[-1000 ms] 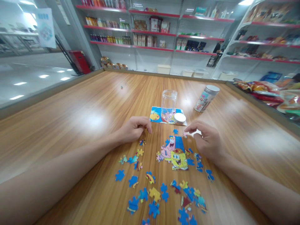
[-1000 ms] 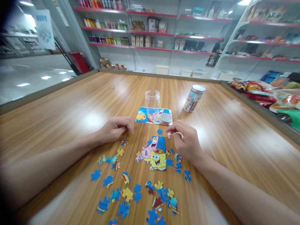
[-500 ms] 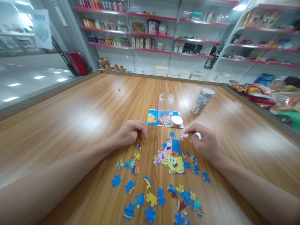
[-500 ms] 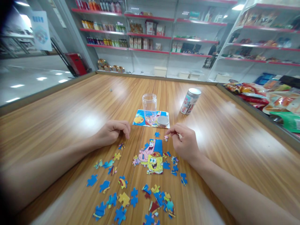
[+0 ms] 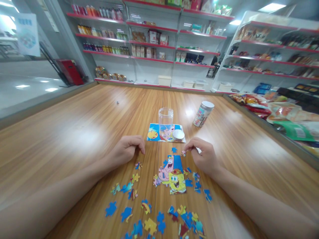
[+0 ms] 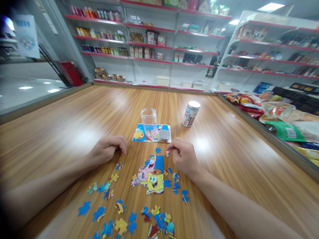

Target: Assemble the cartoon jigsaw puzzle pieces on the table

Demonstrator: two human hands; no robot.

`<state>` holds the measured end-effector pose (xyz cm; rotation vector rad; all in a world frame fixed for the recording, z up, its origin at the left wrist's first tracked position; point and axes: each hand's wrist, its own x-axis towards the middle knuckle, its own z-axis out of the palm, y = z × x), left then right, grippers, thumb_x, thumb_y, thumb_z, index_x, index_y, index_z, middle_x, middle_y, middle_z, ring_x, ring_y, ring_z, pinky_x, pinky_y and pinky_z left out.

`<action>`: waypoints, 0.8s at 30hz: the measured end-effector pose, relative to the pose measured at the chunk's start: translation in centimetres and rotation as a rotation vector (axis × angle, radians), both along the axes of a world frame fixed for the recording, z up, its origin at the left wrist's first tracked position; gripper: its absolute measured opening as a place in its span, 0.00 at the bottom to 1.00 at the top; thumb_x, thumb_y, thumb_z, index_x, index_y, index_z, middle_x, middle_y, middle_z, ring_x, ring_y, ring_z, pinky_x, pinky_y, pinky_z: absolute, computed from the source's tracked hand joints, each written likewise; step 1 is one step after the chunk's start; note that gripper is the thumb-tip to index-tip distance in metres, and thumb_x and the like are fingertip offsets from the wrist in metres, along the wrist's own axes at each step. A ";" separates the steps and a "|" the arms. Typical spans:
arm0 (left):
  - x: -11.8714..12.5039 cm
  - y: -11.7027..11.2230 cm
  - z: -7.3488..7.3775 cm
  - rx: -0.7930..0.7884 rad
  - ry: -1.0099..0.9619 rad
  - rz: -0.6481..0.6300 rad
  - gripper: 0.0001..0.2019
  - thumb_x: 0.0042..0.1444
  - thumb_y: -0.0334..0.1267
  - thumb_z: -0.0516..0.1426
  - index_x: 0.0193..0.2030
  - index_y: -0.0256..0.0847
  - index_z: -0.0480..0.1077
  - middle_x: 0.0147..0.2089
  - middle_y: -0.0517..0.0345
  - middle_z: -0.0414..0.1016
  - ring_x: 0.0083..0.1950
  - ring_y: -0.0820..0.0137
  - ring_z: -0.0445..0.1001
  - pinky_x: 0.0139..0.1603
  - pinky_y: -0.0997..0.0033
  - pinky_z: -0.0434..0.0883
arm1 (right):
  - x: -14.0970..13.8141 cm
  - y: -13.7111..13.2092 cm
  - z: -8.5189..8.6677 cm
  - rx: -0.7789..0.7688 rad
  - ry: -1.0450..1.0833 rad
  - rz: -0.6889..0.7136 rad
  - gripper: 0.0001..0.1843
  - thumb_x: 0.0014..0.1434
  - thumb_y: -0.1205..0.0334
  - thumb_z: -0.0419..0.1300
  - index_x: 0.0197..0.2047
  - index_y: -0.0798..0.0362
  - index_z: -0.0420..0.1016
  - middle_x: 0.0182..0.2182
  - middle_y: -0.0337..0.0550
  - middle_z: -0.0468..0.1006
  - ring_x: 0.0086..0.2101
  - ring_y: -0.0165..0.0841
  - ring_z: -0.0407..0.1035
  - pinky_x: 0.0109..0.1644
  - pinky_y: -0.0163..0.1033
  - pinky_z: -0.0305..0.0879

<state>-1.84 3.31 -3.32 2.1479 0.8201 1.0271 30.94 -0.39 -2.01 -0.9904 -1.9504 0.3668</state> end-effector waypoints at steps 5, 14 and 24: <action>-0.1 -0.1 0.4 -0.022 0.010 -0.010 0.18 0.45 0.22 0.44 0.24 0.38 0.75 0.29 0.56 0.74 0.33 0.72 0.72 0.37 0.74 0.67 | -0.4 -0.2 0.3 -0.005 -0.027 -0.004 0.18 0.51 0.81 0.50 0.30 0.53 0.77 0.28 0.41 0.77 0.31 0.33 0.70 0.38 0.39 0.67; -0.1 -0.3 0.8 -0.033 0.071 -0.007 0.17 0.42 0.24 0.45 0.24 0.39 0.75 0.29 0.57 0.75 0.33 0.70 0.72 0.37 0.72 0.67 | -0.5 -0.3 0.3 -0.038 -0.032 0.021 0.21 0.51 0.80 0.46 0.28 0.54 0.77 0.27 0.40 0.77 0.29 0.30 0.71 0.36 0.36 0.67; 0.6 -0.5 1.7 -0.051 0.028 0.062 0.16 0.42 0.26 0.47 0.22 0.40 0.76 0.28 0.54 0.75 0.32 0.68 0.72 0.35 0.69 0.66 | -0.2 0.2 0.4 -0.243 0.423 -0.049 0.08 0.38 0.71 0.48 0.13 0.51 0.60 0.14 0.38 0.59 0.18 0.28 0.53 0.22 0.36 0.44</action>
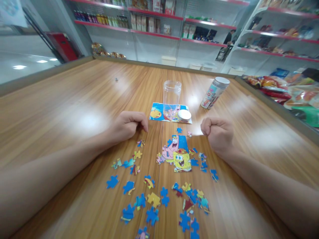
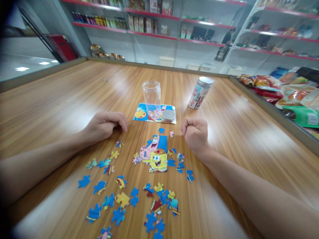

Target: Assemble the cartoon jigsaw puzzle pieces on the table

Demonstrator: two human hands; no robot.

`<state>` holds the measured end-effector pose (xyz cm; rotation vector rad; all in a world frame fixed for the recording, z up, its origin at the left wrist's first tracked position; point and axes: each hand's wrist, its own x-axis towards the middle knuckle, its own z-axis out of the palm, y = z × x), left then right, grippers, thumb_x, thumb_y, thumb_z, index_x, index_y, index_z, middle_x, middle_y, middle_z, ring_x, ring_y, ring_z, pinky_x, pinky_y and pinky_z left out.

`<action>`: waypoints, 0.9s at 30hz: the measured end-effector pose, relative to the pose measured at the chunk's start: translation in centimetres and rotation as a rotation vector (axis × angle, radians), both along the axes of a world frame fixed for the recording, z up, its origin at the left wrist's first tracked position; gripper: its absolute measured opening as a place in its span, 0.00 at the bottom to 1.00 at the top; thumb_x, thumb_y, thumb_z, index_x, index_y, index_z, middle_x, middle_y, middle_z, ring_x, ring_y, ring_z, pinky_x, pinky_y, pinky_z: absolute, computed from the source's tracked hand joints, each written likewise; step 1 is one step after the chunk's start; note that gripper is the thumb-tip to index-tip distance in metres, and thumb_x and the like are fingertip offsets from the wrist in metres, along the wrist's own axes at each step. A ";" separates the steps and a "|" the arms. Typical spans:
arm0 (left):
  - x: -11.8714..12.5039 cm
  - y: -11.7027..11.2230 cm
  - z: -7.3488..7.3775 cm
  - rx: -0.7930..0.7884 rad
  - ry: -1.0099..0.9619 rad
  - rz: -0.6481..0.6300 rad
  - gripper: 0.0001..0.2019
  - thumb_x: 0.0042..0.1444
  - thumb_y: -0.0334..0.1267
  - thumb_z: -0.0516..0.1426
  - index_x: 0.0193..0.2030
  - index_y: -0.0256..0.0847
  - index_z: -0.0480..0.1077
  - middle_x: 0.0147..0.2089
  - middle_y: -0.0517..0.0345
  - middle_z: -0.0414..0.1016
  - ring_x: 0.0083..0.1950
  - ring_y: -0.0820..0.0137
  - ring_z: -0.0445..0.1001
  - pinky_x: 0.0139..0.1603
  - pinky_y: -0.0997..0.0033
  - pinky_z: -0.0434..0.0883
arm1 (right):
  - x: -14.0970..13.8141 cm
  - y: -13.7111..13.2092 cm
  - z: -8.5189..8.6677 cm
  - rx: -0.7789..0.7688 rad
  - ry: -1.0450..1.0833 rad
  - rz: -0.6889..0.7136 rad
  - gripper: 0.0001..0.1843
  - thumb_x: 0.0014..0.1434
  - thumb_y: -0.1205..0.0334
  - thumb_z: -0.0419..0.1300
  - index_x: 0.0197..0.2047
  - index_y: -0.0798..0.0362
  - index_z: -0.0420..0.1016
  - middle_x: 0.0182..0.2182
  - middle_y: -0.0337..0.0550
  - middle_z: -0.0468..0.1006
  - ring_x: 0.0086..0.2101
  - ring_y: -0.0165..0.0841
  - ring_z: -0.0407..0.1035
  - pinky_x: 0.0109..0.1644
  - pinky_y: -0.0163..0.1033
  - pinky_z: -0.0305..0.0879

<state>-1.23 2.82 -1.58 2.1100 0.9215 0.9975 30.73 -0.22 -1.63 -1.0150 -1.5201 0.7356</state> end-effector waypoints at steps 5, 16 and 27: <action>-0.1 0.0 0.0 0.031 -0.007 -0.026 0.16 0.40 0.25 0.47 0.22 0.39 0.75 0.28 0.54 0.75 0.32 0.69 0.72 0.34 0.71 0.66 | 0.0 0.1 -0.3 -0.060 0.117 0.038 0.04 0.35 0.68 0.48 0.14 0.49 0.56 0.12 0.34 0.52 0.15 0.26 0.46 0.19 0.34 0.39; -1.2 -0.2 -0.6 -0.026 -0.140 -0.155 0.15 0.50 0.19 0.49 0.25 0.37 0.73 0.31 0.53 0.74 0.34 0.71 0.72 0.35 0.72 0.65 | -1.2 -2.4 0.3 0.189 -0.266 0.201 0.11 0.42 0.71 0.47 0.13 0.54 0.61 0.12 0.34 0.61 0.15 0.22 0.53 0.20 0.31 0.46; -1.1 -0.7 -0.4 0.042 -0.027 -0.195 0.18 0.49 0.17 0.45 0.27 0.37 0.73 0.33 0.57 0.72 0.35 0.73 0.71 0.36 0.73 0.65 | -0.5 -1.7 0.0 0.259 -0.363 0.139 0.12 0.43 0.74 0.45 0.14 0.54 0.60 0.12 0.33 0.61 0.15 0.22 0.55 0.20 0.29 0.47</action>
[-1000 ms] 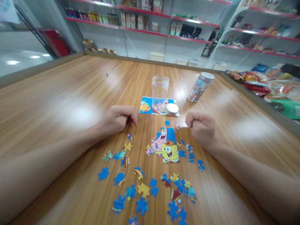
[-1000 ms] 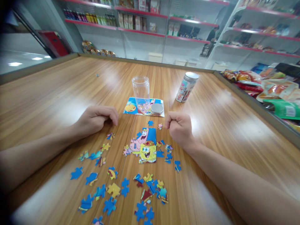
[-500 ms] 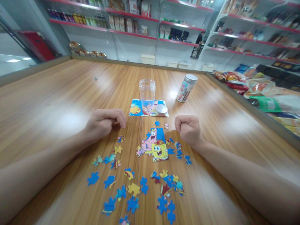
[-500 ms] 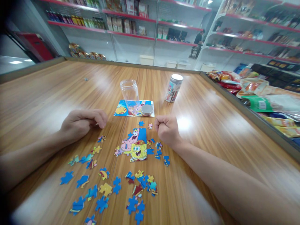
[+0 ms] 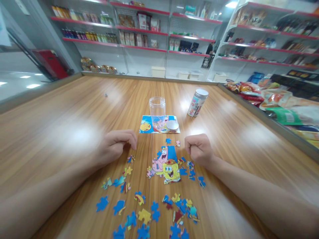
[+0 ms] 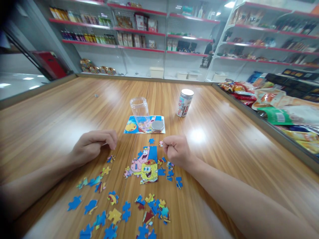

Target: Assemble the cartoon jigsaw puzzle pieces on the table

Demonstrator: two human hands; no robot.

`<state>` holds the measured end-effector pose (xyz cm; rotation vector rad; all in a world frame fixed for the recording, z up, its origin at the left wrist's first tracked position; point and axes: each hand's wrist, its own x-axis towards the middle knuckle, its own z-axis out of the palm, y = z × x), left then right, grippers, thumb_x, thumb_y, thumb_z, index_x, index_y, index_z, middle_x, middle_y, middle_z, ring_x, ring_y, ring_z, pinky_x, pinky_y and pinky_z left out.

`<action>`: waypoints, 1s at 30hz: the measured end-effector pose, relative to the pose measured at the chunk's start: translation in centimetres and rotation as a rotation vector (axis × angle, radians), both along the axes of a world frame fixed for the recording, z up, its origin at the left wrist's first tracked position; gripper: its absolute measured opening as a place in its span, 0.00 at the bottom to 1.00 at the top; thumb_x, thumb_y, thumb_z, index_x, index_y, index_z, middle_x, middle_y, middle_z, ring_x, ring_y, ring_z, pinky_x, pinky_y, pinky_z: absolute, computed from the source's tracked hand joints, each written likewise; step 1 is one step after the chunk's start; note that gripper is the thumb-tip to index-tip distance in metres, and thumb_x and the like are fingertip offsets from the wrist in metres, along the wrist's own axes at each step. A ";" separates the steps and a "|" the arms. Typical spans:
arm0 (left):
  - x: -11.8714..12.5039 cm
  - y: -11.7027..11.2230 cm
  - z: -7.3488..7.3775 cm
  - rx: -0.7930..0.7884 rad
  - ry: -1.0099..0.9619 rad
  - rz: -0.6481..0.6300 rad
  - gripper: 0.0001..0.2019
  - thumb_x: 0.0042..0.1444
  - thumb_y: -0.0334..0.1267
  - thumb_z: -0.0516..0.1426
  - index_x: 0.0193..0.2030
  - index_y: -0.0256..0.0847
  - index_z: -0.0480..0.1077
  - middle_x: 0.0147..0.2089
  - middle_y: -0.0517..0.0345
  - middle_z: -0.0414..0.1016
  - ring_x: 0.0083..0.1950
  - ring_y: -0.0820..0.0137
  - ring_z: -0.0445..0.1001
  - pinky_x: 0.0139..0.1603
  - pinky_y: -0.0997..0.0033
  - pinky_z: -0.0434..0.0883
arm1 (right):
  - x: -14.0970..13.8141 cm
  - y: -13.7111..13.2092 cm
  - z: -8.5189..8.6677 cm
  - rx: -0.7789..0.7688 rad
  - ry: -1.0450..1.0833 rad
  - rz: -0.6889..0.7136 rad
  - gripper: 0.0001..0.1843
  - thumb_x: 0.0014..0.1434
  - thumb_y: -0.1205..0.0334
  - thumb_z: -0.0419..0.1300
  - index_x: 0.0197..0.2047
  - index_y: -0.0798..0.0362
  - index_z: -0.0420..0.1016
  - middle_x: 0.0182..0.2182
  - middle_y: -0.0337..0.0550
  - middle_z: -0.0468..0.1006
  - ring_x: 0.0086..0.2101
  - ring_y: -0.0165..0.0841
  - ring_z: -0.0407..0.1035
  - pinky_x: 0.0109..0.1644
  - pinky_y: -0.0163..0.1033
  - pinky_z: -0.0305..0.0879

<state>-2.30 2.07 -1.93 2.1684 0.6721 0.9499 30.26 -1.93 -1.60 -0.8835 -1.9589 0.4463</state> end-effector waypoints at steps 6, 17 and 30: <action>0.2 0.1 0.0 0.034 0.016 -0.037 0.18 0.53 0.19 0.45 0.27 0.36 0.73 0.32 0.57 0.73 0.35 0.74 0.71 0.37 0.74 0.66 | -0.2 1.1 -0.6 -0.014 -0.039 -0.125 0.14 0.50 0.78 0.48 0.23 0.55 0.71 0.22 0.38 0.75 0.25 0.27 0.69 0.31 0.31 0.62; 0.4 0.3 -0.3 0.081 0.028 -0.049 0.18 0.47 0.18 0.44 0.26 0.35 0.73 0.30 0.56 0.73 0.33 0.74 0.71 0.36 0.75 0.68 | -0.3 1.4 -0.6 0.067 -0.128 -0.093 0.16 0.51 0.81 0.49 0.24 0.55 0.73 0.23 0.38 0.75 0.26 0.28 0.69 0.33 0.33 0.63; 1.4 0.3 -0.2 0.161 0.099 -0.128 0.20 0.39 0.19 0.43 0.27 0.35 0.74 0.31 0.55 0.72 0.33 0.74 0.71 0.33 0.76 0.70 | -0.9 0.3 -0.1 0.317 -0.266 0.113 0.14 0.53 0.80 0.50 0.25 0.55 0.70 0.23 0.40 0.68 0.26 0.29 0.62 0.31 0.35 0.57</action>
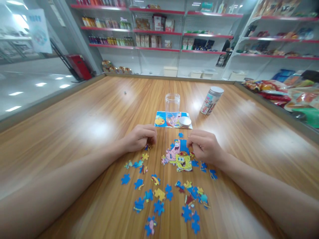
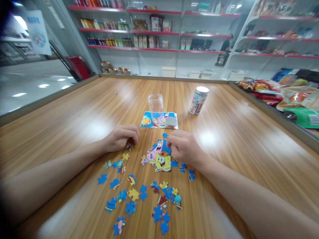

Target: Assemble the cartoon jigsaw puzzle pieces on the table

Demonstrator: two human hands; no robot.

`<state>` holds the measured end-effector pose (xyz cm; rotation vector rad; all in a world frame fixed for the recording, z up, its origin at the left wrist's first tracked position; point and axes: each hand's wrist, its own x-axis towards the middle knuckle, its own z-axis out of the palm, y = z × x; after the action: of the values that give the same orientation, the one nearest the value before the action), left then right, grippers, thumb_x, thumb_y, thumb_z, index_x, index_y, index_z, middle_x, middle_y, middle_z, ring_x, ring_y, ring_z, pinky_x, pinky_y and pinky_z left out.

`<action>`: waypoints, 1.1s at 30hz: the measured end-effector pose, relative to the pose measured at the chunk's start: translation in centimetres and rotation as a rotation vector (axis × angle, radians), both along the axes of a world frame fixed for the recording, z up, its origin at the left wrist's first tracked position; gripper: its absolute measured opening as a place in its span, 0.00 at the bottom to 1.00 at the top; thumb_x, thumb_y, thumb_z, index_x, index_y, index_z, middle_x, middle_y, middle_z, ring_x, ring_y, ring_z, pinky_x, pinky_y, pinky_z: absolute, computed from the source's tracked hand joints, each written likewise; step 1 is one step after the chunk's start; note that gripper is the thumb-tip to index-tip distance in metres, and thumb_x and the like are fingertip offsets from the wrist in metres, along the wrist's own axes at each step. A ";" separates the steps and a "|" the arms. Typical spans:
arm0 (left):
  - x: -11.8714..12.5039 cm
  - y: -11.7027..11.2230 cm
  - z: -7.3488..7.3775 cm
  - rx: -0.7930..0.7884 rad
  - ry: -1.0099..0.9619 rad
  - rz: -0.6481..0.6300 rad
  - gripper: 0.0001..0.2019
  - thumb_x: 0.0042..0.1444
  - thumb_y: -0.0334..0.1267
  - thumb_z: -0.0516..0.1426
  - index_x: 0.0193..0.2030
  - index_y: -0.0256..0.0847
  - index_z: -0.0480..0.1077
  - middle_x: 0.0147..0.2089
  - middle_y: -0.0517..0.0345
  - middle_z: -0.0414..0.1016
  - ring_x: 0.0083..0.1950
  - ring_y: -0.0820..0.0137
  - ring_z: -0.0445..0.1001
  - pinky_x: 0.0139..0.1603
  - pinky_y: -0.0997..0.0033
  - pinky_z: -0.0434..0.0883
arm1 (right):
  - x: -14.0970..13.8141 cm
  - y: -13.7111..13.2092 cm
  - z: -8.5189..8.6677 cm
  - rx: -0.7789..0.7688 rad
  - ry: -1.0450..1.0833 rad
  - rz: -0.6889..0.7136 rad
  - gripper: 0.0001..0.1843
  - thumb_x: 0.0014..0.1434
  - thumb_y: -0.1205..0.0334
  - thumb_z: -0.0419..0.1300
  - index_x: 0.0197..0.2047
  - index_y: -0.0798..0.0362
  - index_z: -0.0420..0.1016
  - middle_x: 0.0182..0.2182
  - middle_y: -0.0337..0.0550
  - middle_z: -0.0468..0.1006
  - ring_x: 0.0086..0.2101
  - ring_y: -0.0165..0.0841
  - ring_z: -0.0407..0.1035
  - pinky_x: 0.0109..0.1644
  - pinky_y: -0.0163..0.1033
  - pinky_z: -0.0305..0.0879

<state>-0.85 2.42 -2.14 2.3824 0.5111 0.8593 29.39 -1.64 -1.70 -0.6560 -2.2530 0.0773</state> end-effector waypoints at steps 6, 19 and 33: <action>0.0 0.0 0.1 0.009 0.009 0.015 0.18 0.40 0.20 0.45 0.26 0.36 0.74 0.32 0.54 0.73 0.34 0.73 0.71 0.34 0.75 0.70 | 0.8 0.0 0.0 -0.070 -0.028 -0.023 0.14 0.54 0.78 0.51 0.27 0.53 0.72 0.25 0.41 0.72 0.28 0.32 0.67 0.34 0.38 0.61; -0.2 0.1 0.3 -0.070 -0.047 0.052 0.19 0.43 0.20 0.44 0.26 0.35 0.75 0.31 0.54 0.73 0.32 0.74 0.70 0.32 0.75 0.69 | 1.2 -0.1 0.3 -0.097 -0.029 -0.041 0.14 0.53 0.79 0.51 0.27 0.53 0.73 0.24 0.40 0.72 0.26 0.30 0.65 0.30 0.36 0.60; 0.0 0.1 0.3 -0.094 -0.020 0.047 0.20 0.39 0.21 0.44 0.27 0.34 0.76 0.31 0.53 0.76 0.32 0.74 0.73 0.34 0.75 0.71 | 1.1 0.1 0.2 -0.124 -0.043 -0.035 0.14 0.53 0.78 0.52 0.26 0.52 0.72 0.23 0.39 0.71 0.25 0.30 0.65 0.30 0.37 0.60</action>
<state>-0.85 2.57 -1.88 2.2830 0.5891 0.8595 30.50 -1.52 -1.51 -0.7686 -2.2907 0.1884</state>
